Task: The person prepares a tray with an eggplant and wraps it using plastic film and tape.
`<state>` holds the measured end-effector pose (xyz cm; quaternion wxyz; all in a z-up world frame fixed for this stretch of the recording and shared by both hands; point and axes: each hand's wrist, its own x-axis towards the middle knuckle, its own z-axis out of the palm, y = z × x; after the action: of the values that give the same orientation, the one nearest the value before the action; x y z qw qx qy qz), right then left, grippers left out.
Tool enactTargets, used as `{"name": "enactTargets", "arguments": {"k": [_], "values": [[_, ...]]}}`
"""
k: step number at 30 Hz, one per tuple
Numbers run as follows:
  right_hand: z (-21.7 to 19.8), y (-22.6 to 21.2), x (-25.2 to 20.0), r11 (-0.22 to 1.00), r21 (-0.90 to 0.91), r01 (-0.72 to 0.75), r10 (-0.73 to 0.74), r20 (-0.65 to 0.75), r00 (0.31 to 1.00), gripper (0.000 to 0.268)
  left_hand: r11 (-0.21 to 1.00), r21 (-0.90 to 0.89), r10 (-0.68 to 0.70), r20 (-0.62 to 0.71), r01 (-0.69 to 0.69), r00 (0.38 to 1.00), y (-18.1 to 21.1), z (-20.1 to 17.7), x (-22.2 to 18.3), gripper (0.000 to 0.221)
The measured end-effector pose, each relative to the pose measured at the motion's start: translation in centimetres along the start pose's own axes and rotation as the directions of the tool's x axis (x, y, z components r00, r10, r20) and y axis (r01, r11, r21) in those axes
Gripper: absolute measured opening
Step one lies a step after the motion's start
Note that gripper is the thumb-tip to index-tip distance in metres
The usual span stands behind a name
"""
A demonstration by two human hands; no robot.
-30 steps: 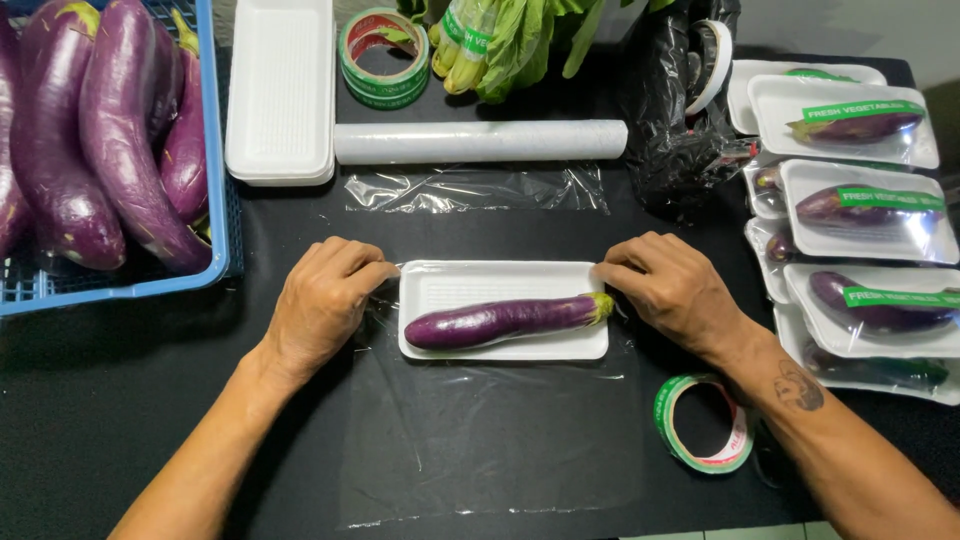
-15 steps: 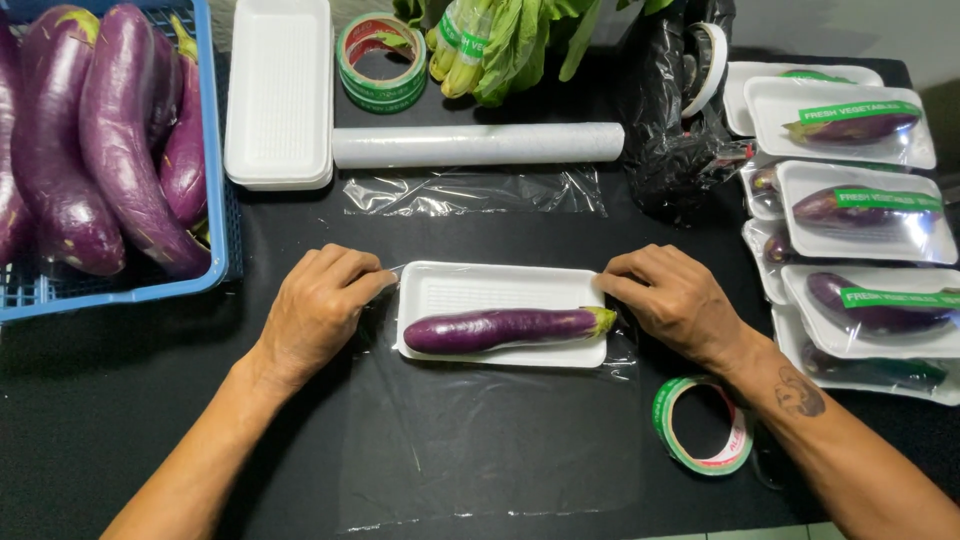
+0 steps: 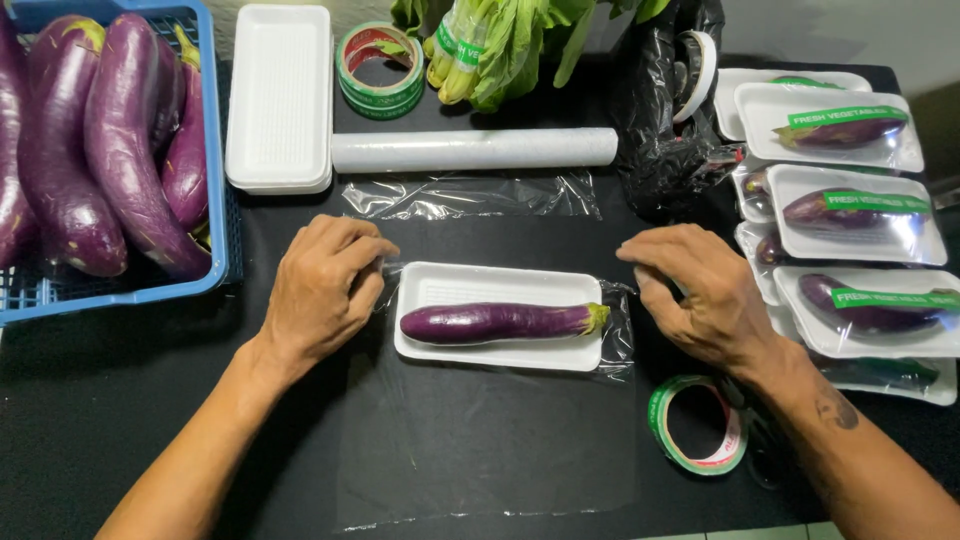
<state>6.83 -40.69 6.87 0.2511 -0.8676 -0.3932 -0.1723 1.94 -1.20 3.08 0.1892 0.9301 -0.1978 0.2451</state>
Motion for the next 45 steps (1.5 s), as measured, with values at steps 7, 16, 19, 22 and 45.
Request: {"name": "enactTargets", "arguments": {"k": [7,16,19,22,45], "values": [[3.7,-1.4,7.7,0.83,0.302,-0.469,0.297,0.472,0.83,0.016,0.962,-0.083,-0.187,0.489,0.259,0.852,1.6,4.3,5.3,0.015],[7.3,-2.0,9.3,0.706,0.326,-0.628,0.306,0.659,0.687,0.012,0.925,-0.097,-0.215,0.665,0.368,0.715,3.7,3.0,7.6,0.013],[7.5,-2.3,9.4,0.716,0.301,-0.63,0.311,0.669,0.674,0.01,0.933,-0.105,-0.196,0.656,0.346,0.729,3.8,3.4,7.1,0.011],[7.8,-2.5,8.9,0.761,0.256,-0.597,0.318,0.655,0.686,0.009,0.95,-0.09,-0.176,0.633,0.298,0.753,3.9,4.0,6.5,0.009],[5.1,-1.8,7.9,0.806,0.094,-0.584,0.364,0.699,0.616,0.008,0.901,-0.079,-0.299,0.6,0.426,0.742,5.0,3.8,5.0,0.012]]}}
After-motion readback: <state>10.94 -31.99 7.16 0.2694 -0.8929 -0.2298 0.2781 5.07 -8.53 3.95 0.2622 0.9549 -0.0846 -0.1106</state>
